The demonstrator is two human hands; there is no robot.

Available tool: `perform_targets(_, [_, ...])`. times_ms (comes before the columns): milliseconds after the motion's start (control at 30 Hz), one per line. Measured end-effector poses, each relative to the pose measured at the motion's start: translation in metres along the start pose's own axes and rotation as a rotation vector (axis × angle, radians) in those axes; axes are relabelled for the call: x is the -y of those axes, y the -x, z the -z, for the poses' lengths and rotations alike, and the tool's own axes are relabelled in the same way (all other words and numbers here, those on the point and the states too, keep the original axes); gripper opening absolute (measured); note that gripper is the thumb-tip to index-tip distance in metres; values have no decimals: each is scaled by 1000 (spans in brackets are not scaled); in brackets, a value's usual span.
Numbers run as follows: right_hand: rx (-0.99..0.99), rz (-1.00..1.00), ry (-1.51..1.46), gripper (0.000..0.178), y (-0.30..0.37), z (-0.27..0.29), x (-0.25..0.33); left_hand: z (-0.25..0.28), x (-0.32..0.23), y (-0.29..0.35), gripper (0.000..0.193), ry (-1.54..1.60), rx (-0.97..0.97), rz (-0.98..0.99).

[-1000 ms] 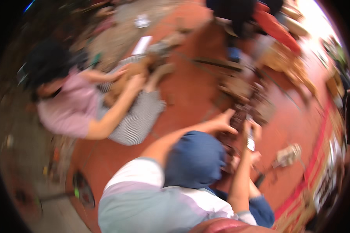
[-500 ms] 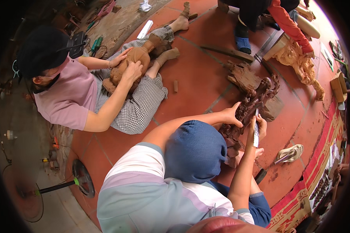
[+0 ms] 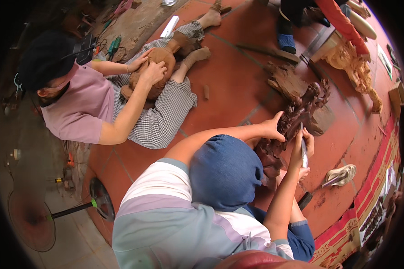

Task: The person is carving a wooden figurine using a chisel and mallet. They are seated on the floor, holding the wood with one hand and using the tools with the other to shape the details of the figurine.

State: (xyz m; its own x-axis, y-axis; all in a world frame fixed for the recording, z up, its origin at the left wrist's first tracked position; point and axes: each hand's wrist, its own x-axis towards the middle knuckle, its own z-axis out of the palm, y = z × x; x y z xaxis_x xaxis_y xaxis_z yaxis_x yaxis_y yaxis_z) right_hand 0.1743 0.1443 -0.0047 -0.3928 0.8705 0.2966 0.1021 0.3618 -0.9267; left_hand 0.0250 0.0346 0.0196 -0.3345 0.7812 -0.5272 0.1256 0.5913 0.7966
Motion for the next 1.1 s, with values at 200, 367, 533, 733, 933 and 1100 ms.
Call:
perform_targets(200, [-163,129,133,8,-17,-5,22,-3,-11,-8,117,119,-8,-106])
perform_targets(367, [-170,-9,25,10,-13,-2,31,-5,-7,-8,124,188,45,-17])
perform_targets(533, [-196,94,44,10,-5,1,29,-9,-9,-8,124,138,59,-28])
perform_targets(733, [-254,86,27,10,-17,-8,31,-5,-10,-5,126,226,90,29])
perform_targets(933, [-174,124,65,11,-7,-6,27,-2,-11,-6,126,199,67,19])
perform_targets(1100, [-187,130,121,14,-6,-12,16,-3,4,-14,124,222,92,-36])
